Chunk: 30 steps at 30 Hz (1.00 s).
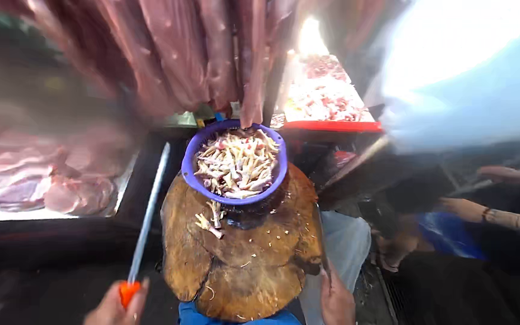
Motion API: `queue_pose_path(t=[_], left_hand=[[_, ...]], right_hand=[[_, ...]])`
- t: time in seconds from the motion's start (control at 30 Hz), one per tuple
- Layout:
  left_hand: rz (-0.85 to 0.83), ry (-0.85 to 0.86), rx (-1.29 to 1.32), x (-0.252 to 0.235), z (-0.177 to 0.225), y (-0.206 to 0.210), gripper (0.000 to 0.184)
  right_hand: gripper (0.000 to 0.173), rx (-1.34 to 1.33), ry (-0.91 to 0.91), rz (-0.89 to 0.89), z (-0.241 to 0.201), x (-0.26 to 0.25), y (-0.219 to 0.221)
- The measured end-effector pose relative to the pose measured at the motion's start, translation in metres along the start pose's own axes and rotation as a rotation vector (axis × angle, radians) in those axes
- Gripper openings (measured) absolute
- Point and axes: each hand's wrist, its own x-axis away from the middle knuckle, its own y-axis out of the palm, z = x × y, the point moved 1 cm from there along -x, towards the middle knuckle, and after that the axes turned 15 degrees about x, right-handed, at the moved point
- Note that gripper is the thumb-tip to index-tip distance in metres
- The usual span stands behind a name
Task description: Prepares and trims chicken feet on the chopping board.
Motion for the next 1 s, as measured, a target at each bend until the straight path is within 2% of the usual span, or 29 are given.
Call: queue_pose_path(t=[0.1, 0.2, 0.33, 0.47, 0.6, 0.7, 0.8, 0.93, 1.0], left_hand=[[0.089, -0.01, -0.066, -0.093, 0.015, -0.011, 0.046], [0.024, -0.003, -0.079, -0.194, 0.056, -0.002, 0.046], [-0.007, -0.013, -0.017, -0.308, 0.103, 0.032, 0.048], [0.014, -0.012, -0.013, -0.387, 0.139, 0.059, 0.047], [0.001, 0.17, -0.132, -0.462, 0.154, 0.079, 0.045], [-0.024, 0.198, -0.314, -0.506, 0.169, 0.087, 0.048], [-0.106, 0.238, -0.488, -0.534, 0.168, 0.096, 0.04], [-0.144, 0.228, -0.459, -0.52, 0.177, 0.088, 0.045], [-0.099, 0.41, -0.4, -0.493, 0.172, 0.069, 0.043]], right_hand=[[0.044, 0.078, 0.019, -0.199, -0.008, -0.016, -0.024], [0.044, 0.123, 0.035, -0.344, -0.008, -0.028, -0.035], [0.048, 0.156, 0.009, -0.4, -0.003, -0.035, -0.031], [0.048, 0.092, 0.051, -0.422, 0.002, -0.039, -0.028], [0.046, 0.059, 0.109, -0.41, -0.001, -0.038, -0.032], [0.046, 0.074, 0.123, -0.448, -0.005, -0.041, -0.035], [0.047, 0.052, 0.153, -0.456, -0.004, -0.042, -0.035], [0.046, 0.019, 0.169, -0.441, 0.001, -0.039, -0.033], [0.045, 0.024, 0.16, -0.434, 0.002, -0.039, -0.033]])
